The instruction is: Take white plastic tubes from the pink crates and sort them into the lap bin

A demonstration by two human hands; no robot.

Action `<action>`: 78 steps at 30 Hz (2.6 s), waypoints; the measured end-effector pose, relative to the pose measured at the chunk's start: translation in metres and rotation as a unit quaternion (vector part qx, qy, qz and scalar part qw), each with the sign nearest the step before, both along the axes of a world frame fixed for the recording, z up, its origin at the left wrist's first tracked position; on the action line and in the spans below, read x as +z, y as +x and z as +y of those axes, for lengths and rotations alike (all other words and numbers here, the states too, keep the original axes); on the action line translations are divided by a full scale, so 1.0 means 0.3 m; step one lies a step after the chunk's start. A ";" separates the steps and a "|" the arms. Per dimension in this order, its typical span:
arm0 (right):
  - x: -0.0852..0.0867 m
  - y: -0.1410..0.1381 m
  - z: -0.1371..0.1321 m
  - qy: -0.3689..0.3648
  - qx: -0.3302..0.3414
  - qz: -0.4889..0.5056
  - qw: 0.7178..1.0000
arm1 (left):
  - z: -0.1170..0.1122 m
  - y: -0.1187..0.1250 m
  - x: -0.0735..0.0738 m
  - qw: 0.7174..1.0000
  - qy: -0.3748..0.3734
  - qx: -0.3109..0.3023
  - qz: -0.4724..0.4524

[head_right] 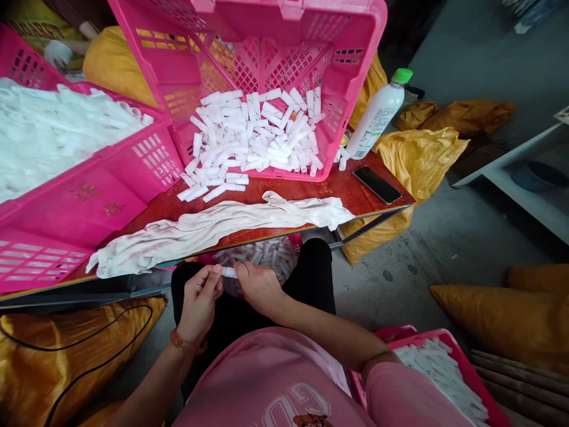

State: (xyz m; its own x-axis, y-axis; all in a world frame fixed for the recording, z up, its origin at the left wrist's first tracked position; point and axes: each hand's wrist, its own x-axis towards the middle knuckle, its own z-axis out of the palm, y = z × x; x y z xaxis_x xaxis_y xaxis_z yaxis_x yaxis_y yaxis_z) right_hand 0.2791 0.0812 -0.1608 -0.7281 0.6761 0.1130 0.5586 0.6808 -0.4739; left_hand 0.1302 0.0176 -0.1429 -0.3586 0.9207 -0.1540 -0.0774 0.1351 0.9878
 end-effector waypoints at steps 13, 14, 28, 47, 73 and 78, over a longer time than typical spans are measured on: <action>-0.066 -0.016 -0.009 0.022 -0.011 -0.092 0.995 | 0.014 0.025 -0.080 0.995 -0.043 0.022 -0.089; -0.057 -0.010 0.004 -0.032 0.006 -0.070 0.997 | 0.010 0.025 -0.082 0.996 -0.036 0.023 -0.077; 0.001 0.049 0.027 -0.274 0.083 0.123 0.950 | -0.025 -0.038 -0.073 0.986 -0.003 -0.140 0.091; -0.060 0.050 0.006 -0.426 0.104 0.153 0.886 | -0.064 -0.089 -0.016 0.920 0.075 -0.234 0.307; -0.043 0.019 -0.037 -0.055 0.055 -0.064 0.995 | -0.115 -0.021 -0.085 0.989 -0.059 -0.134 0.027; -0.038 0.051 0.011 -0.238 0.210 -0.015 0.948 | -0.121 -0.085 -0.067 0.956 -0.038 -0.280 0.083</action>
